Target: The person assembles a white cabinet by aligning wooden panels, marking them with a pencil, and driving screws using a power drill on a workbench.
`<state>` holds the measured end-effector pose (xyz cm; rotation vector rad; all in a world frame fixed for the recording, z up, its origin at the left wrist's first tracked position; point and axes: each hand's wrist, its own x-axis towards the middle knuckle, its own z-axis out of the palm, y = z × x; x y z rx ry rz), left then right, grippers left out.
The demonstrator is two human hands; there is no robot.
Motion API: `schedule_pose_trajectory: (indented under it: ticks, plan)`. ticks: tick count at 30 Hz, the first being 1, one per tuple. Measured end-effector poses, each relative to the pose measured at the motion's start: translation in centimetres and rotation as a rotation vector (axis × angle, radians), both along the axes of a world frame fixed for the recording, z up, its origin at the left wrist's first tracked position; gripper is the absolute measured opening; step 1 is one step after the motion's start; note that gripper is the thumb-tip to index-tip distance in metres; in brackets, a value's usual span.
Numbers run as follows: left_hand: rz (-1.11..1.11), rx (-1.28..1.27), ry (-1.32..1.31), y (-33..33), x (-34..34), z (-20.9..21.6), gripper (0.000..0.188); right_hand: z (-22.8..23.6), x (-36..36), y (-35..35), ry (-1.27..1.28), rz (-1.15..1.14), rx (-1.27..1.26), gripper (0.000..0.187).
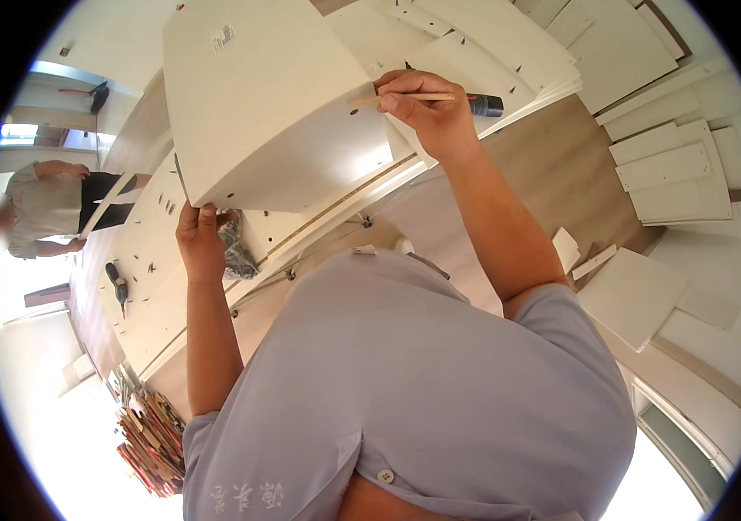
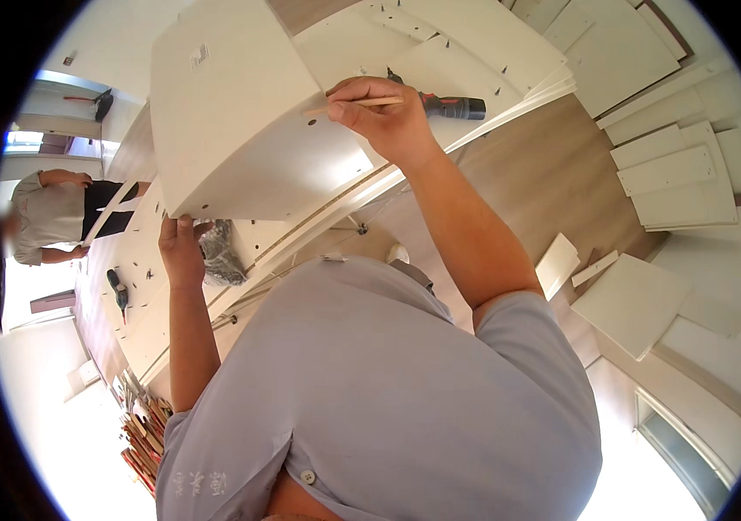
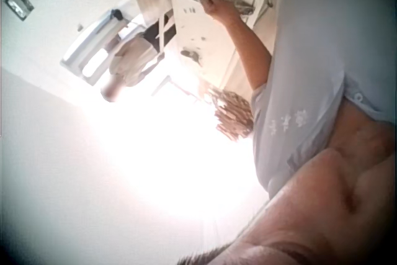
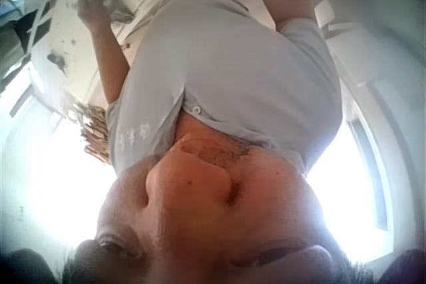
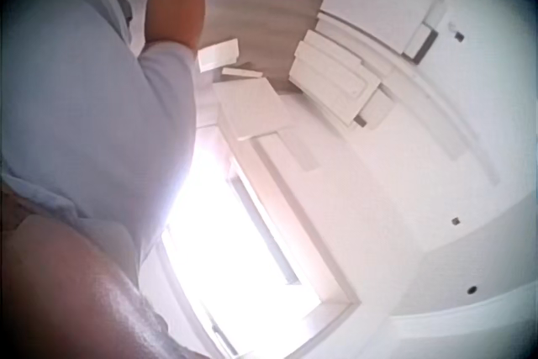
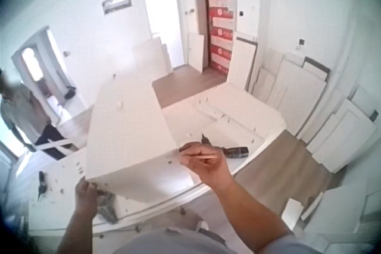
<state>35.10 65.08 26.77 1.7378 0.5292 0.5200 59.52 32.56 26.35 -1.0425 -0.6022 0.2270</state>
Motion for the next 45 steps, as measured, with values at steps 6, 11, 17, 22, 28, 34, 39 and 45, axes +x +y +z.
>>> schedule_pose_trajectory:
  ticks: [6,11,17,22,28,34,39,45]
  plan:
    - [-0.027,0.011,0.000,0.0,-0.1,0.0,0.033,-0.5,0.2,0.1,0.007,0.005,0.012,0.014]
    - [0.005,0.009,0.014,0.0,0.0,0.0,0.034,-0.8,0.5,0.2,-0.014,0.032,0.023,0.013]
    - [-0.020,-0.004,-0.012,0.3,-0.1,-0.3,0.034,-0.5,0.4,0.1,-0.041,0.018,0.004,0.012]
    - [-0.001,-0.003,0.007,0.2,-0.1,-0.2,0.035,-1.2,0.3,-0.1,-0.040,0.007,-0.057,0.012]
    - [0.027,-0.020,-0.004,-0.2,0.1,0.0,0.032,-0.5,0.4,0.1,-0.069,-0.005,-0.004,0.011]
    - [0.033,-0.023,-0.001,-0.3,0.1,0.1,0.032,-1.8,0.1,0.0,-0.051,-0.024,-0.048,0.010]
    - [0.004,0.005,0.015,0.4,-0.2,-0.4,0.034,-1.3,0.1,0.0,-0.071,-0.014,-0.018,0.011]
    - [0.021,0.012,0.015,0.1,-0.1,-0.1,0.033,-1.7,-0.2,0.0,-0.076,-0.036,-0.057,0.011]
